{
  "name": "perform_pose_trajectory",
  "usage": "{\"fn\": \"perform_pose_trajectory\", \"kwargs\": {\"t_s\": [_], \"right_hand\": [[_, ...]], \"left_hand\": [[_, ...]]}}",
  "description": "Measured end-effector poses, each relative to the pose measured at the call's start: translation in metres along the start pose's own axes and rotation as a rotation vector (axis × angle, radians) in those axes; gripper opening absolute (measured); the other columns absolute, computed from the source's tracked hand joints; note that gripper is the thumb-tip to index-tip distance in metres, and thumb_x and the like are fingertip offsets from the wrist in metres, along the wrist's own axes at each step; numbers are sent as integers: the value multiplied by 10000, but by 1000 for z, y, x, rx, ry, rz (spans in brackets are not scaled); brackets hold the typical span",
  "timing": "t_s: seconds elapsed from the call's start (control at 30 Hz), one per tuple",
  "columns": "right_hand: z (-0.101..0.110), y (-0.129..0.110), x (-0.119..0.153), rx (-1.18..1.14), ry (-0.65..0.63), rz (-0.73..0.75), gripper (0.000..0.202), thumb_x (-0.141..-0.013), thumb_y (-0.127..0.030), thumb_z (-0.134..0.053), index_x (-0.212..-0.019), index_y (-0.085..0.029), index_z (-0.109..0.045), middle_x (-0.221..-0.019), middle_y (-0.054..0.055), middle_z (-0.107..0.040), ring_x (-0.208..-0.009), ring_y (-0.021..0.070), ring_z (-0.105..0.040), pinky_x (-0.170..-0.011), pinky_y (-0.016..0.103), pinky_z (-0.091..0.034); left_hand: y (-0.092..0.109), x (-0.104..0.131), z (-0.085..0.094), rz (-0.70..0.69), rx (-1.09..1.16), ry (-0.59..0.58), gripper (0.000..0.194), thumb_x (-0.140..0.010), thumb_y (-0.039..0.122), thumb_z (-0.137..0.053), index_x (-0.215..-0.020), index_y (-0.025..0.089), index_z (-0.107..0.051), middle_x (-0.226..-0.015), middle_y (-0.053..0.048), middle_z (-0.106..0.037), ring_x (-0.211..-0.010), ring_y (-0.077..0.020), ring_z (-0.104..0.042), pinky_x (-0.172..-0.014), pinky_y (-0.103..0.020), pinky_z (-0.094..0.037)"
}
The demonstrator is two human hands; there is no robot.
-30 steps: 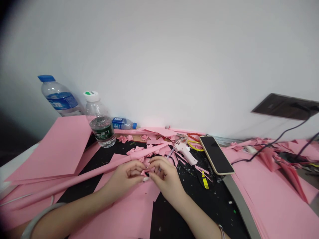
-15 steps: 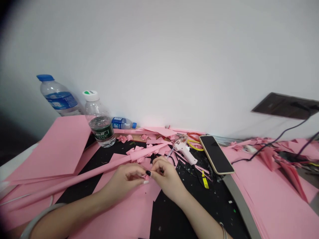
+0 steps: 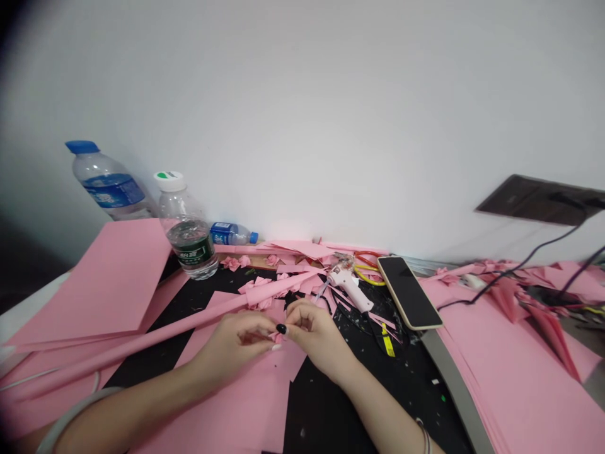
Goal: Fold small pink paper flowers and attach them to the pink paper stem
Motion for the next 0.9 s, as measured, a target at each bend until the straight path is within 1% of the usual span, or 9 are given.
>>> {"fn": "perform_pose_trajectory", "kwargs": {"t_s": [0.2,0.37,0.43,0.53,0.6,0.67,0.73,0.8,0.9], "right_hand": [[-5,4,1,-84,49,0,327,-739,-467,-725,-679,-187,-567,-741,0,-530,-660,140,-520,-577,239,-444],[-12,1,5,-240,-54,-150,268,-802,-444,-664,-828,-207,-542,-644,-57,-456,-449,67,-323,-385,175,-253],[-14,2,6,-253,-72,-165,235,-835,-426,-628,-848,-210,-534,-635,-59,-454,-425,60,-297,-357,170,-215],[-10,6,6,-90,21,-41,144,-878,-353,-571,-858,-212,-545,-634,-43,-486,-439,82,-382,-361,179,-291],[-5,8,6,131,118,96,78,-896,-267,-528,-868,-209,-573,-659,-15,-540,-481,107,-472,-408,201,-382],[0,6,8,356,180,240,128,-899,-182,-488,-913,-210,-612,-739,27,-619,-571,142,-572,-489,234,-466],[3,3,10,498,171,367,203,-909,-139,-463,-960,-216,-644,-850,62,-682,-731,183,-652,-652,291,-541],[5,0,11,578,118,465,248,-918,-120,-460,-1012,-220,-666,-939,79,-709,-866,204,-675,-782,323,-555],[5,-1,12,637,45,554,288,-918,-99,-464,-1074,-202,-683,-1016,101,-715,-940,206,-682,-837,316,-564]], "left_hand": [[1,1,2,-81,-12,20,99,-727,127,-687,-726,199,-755,-749,-31,-745,-669,-175,-637,-606,-257,-464],[2,1,2,-116,1,16,94,-739,137,-685,-723,195,-758,-746,-35,-747,-667,-176,-644,-604,-259,-470],[3,1,1,-91,15,17,85,-736,147,-686,-721,194,-755,-745,-34,-749,-672,-179,-648,-614,-265,-479],[4,1,0,21,106,19,84,-719,139,-675,-738,190,-740,-785,-36,-755,-736,-195,-673,-672,-282,-512],[4,0,0,99,199,19,81,-710,138,-668,-750,183,-722,-804,-36,-753,-788,-203,-684,-716,-293,-529],[4,-2,0,150,276,33,88,-698,132,-671,-768,175,-704,-814,-36,-746,-815,-203,-688,-743,-297,-537],[3,-3,0,183,324,63,111,-682,126,-687,-785,166,-684,-814,-37,-737,-813,-198,-687,-749,-297,-539],[3,-4,0,198,358,83,132,-668,126,-705,-789,159,-663,-810,-40,-730,-804,-193,-684,-747,-297,-539],[3,-4,1,195,372,90,130,-658,131,-720,-759,154,-642,-788,-38,-720,-783,-188,-680,-738,-297,-535]]}}
Point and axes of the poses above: each hand's wrist, its own x-axis away from the middle knuckle, its own z-axis out of the back of the hand, y = z × x, the point moved 1 cm from there along -x, towards the middle knuckle
